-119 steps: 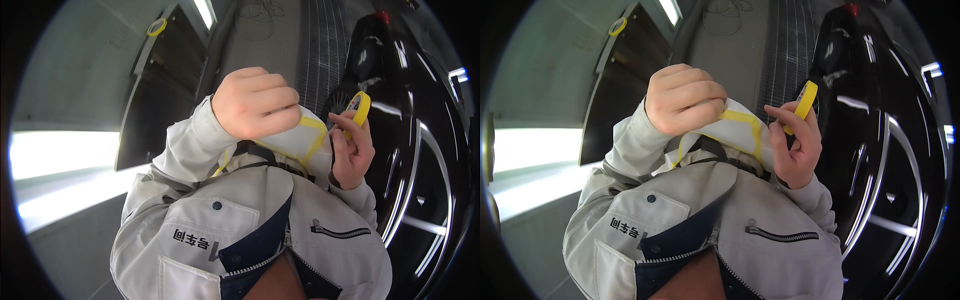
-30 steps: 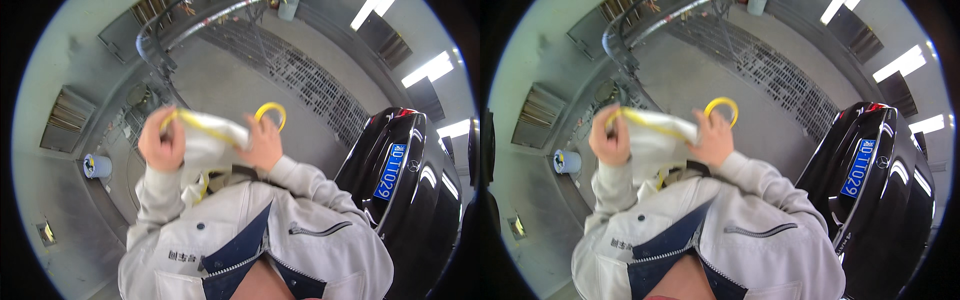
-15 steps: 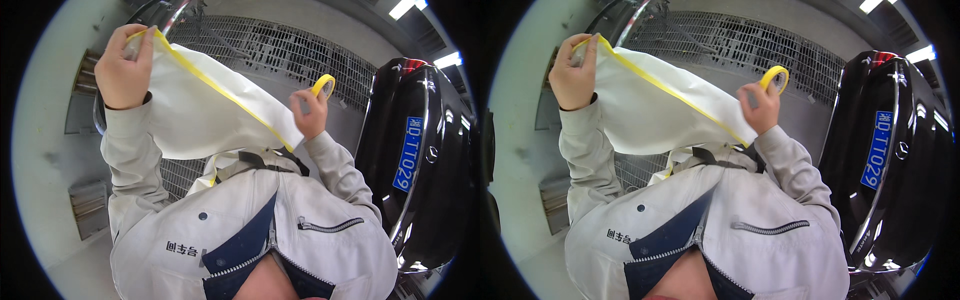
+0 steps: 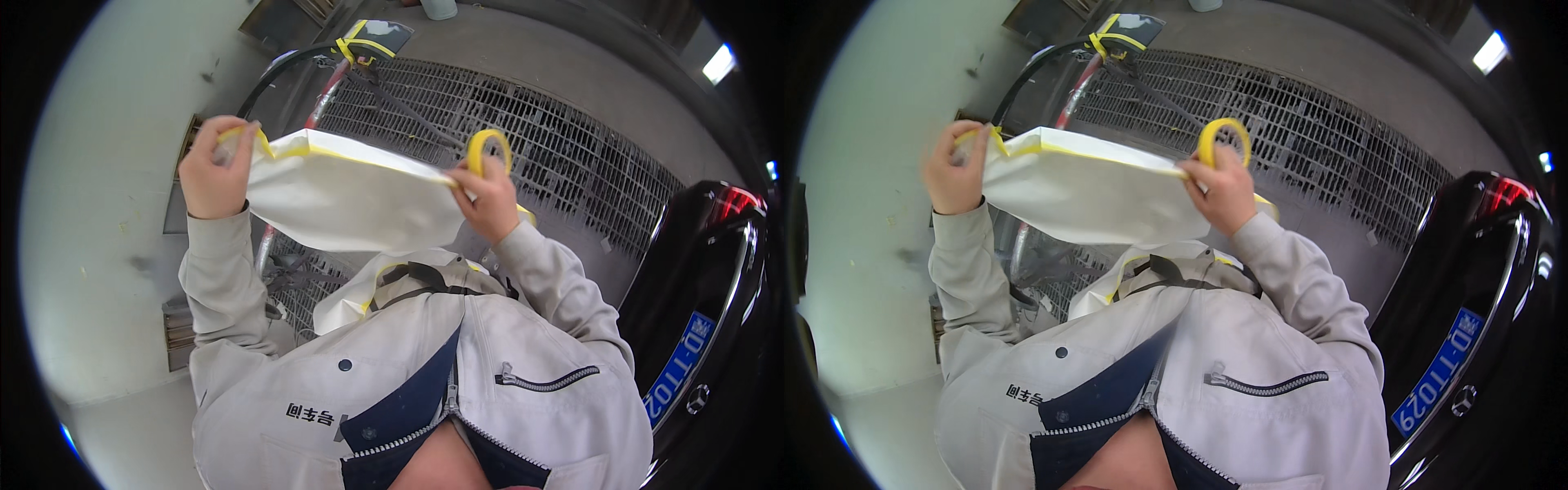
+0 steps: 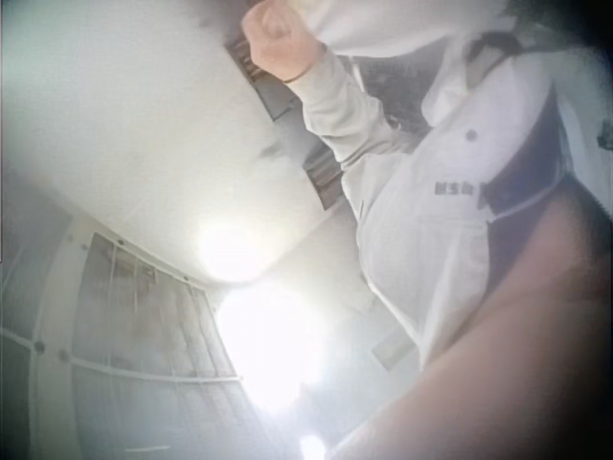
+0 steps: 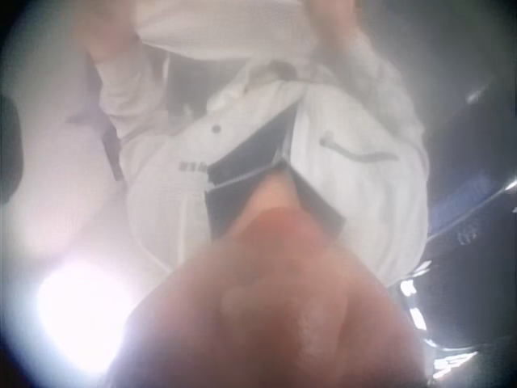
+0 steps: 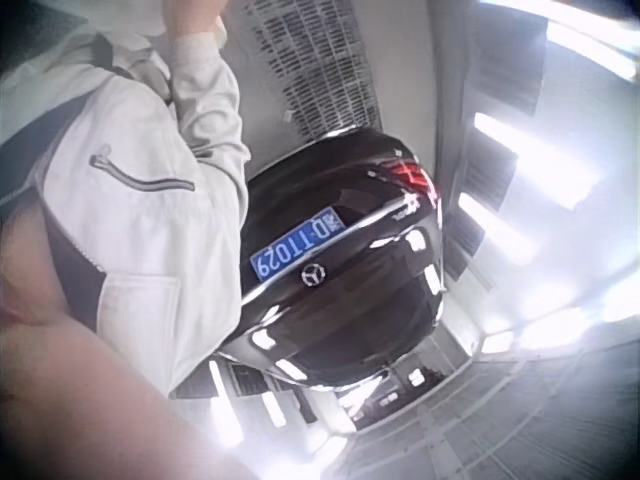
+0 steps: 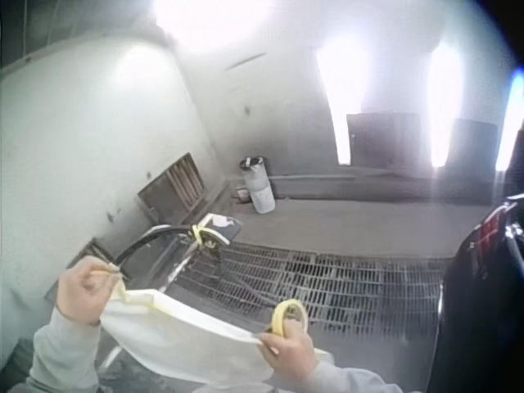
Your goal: The person tears yellow tape from a roll and applies it to the edges of a white paper mask, then places the mask over a car bumper and secures it with additional tape strips. The person smooths the tape and paper to ensure adhesion.
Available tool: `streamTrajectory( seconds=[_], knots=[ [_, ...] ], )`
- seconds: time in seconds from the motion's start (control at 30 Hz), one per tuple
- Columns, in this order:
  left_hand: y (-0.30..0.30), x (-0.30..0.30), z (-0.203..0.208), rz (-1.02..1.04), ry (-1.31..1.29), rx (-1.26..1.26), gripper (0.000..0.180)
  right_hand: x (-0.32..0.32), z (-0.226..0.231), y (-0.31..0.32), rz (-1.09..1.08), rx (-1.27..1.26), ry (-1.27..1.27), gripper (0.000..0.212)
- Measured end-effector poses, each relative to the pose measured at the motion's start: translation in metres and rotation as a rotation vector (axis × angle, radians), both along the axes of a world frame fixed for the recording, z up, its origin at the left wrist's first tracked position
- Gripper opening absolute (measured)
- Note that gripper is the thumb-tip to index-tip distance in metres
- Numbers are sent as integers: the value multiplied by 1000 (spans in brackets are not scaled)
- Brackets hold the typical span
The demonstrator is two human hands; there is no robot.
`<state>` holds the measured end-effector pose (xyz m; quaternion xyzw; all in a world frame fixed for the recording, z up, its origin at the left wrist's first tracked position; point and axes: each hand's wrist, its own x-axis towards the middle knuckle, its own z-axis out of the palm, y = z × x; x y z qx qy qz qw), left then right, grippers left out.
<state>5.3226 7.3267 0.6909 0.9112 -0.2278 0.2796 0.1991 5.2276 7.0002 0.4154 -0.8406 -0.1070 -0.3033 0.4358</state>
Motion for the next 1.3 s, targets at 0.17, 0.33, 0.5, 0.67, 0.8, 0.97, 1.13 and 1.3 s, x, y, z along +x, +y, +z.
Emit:
streamTrajectory(
  seconds=[0.17,0.33,0.5,0.67,0.8,0.97,1.13,1.3],
  knots=[
    [55,78,-8,-52,219,-162,15,71,-5,-36,378,141,339,15],
    [93,175,-36,18,152,-155,16,152,-9,-35,339,80,462,23],
    [124,325,-61,164,66,-87,27,228,-4,-23,183,199,489,25],
    [134,492,-134,308,241,-98,52,308,-17,-7,206,135,527,26],
    [122,569,-200,362,205,-137,52,354,-43,-4,202,362,746,35],
    [103,605,-254,273,334,-146,53,374,-65,-17,115,517,928,49],
    [102,622,-282,152,300,-105,47,380,-70,-22,151,583,1113,51],
    [117,633,-286,152,382,-121,47,389,-64,-14,223,658,1155,48]
  ],
)
